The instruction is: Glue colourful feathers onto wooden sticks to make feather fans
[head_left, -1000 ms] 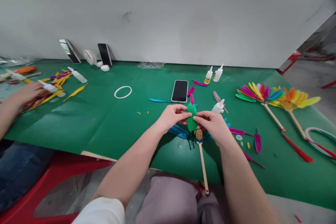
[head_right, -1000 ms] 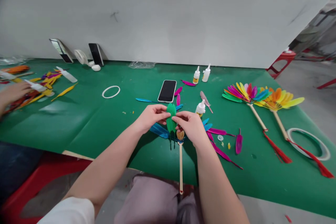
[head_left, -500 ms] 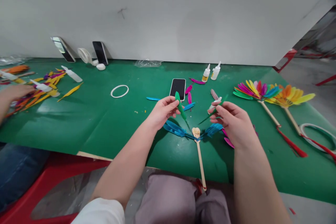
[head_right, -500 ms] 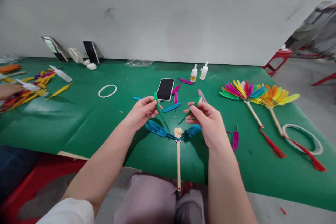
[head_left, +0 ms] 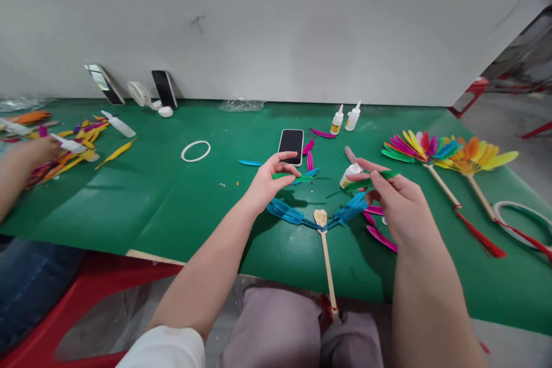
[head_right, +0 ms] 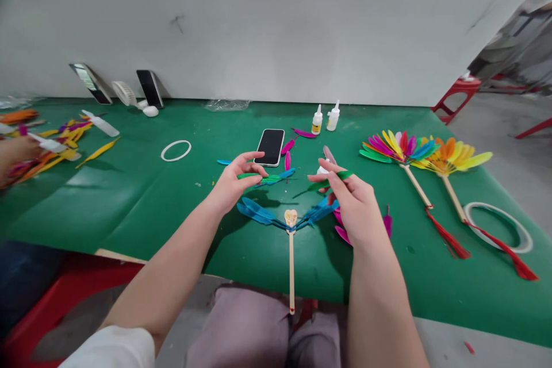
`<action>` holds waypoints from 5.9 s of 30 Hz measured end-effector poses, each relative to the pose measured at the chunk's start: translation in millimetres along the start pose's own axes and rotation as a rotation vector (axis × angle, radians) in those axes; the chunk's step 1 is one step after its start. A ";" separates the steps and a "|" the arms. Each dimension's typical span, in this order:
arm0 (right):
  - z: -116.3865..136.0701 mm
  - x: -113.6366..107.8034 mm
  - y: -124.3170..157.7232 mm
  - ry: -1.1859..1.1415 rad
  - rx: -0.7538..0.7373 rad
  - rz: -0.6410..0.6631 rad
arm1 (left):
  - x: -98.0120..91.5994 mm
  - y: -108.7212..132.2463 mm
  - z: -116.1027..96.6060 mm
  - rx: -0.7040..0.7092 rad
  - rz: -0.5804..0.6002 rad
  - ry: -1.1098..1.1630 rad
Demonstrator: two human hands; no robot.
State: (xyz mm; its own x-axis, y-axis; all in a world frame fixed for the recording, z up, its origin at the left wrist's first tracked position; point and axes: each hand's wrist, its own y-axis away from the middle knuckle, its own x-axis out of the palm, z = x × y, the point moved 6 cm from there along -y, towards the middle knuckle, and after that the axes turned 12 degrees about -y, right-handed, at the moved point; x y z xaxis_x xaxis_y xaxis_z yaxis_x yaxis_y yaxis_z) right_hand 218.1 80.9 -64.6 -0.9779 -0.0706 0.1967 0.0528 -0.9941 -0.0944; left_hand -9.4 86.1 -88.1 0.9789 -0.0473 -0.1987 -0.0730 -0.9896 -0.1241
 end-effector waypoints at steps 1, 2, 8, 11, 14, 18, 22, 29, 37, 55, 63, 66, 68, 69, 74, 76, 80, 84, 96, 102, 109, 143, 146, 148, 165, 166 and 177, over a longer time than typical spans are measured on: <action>1.3 -1.2 0.2 0.015 -0.006 -0.018 | 0.9 0.3 -1.1 0.022 0.020 -0.025; 2.2 -2.8 0.2 0.023 -0.013 -0.040 | 2.1 0.5 -2.0 0.041 0.042 -0.044; -3.0 -12.0 -3.1 0.031 -0.014 -0.109 | 8.6 2.4 -5.3 0.093 0.129 -0.174; -6.3 -13.3 -4.1 0.130 0.004 -0.120 | 9.1 3.7 -7.3 0.090 0.138 -0.233; -13.2 -5.7 -3.9 0.200 0.076 -0.072 | 8.6 5.0 -7.6 0.046 0.135 -0.277; -24.0 14.0 -3.1 0.268 0.140 0.055 | 11.1 6.3 -7.9 0.002 0.162 -0.154; -33.6 22.1 -4.4 0.286 0.166 0.081 | 9.0 4.5 -6.6 -0.025 0.142 -0.106; -37.3 9.6 -7.8 0.202 0.179 0.009 | -13.0 9.8 15.0 -0.119 0.031 -0.226; -27.4 -2.3 -6.0 0.184 0.181 -0.004 | -8.9 26.5 25.6 -0.120 0.061 -0.366; -33.2 3.4 -4.3 0.414 0.150 0.218 | 4.4 28.0 20.5 -0.019 0.132 -0.594; -45.3 26.6 14.7 0.651 0.356 0.672 | -27.2 22.5 37.1 -0.151 -0.114 -0.497; -46.7 29.5 17.4 0.683 0.365 0.739 | -33.9 24.3 39.0 -0.195 -0.119 -0.498; -49.3 29.9 18.7 0.689 0.369 0.767 | -33.0 26.4 39.0 -0.206 -0.066 -0.496; -51.0 30.0 19.5 0.691 0.372 0.783 | -31.4 27.4 39.0 -0.206 -0.028 -0.490; -57.9 30.5 22.0 0.711 0.371 0.837 | -24.1 28.5 39.8 -0.174 0.088 -0.437; -59.2 31.3 22.6 0.705 0.381 0.845 | -23.1 26.6 41.0 -0.169 0.069 -0.420; -60.8 33.4 23.9 0.667 0.404 0.856 | -20.7 23.1 43.6 -0.168 0.028 -0.400; -62.5 33.3 24.2 0.681 0.410 0.859 | -18.8 22.0 45.7 -0.167 0.016 -0.390; -62.6 32.4 19.1 0.761 0.356 0.823 | -26.0 22.2 47.7 -0.279 -0.052 -0.329; -57.2 29.4 18.2 0.762 0.344 0.807 | -23.1 21.8 49.2 -0.256 -0.038 -0.390; -53.4 24.5 17.1 0.783 0.320 0.776 | -19.4 20.3 47.5 -0.207 -0.025 -0.429; -57.0 37.6 23.1 1.031 0.342 0.829 | -17.6 20.3 48.5 -0.191 0.010 -0.481; -58.3 36.8 22.9 1.034 0.343 0.814 | -17.9 20.4 48.2 -0.185 0.012 -0.487; -56.7 36.1 23.1 0.987 0.319 0.826 | -18.1 20.8 47.3 -0.182 0.011 -0.493; -55.9 -19.9 4.3 0.100 0.226 -0.214 | 11.3 60.9 -4.3 0.190 -0.340 -0.852; -59.5 -21.9 5.6 0.110 0.229 -0.229 | 21.8 67.1 -5.6 0.229 -0.314 -0.867; -65.8 -25.6 4.7 0.247 0.205 -0.319 | 73.9 86.9 -6.2 0.400 -0.142 -0.999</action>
State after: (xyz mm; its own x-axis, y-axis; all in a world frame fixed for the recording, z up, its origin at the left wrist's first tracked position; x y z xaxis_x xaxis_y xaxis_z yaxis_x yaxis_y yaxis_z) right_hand 230.0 83.4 -134.3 -0.9694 0.2389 -0.0560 -0.2444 -0.9605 0.1331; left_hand 57.8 -4.3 -107.6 0.3986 0.3751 -0.8369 -0.2060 -0.8526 -0.4803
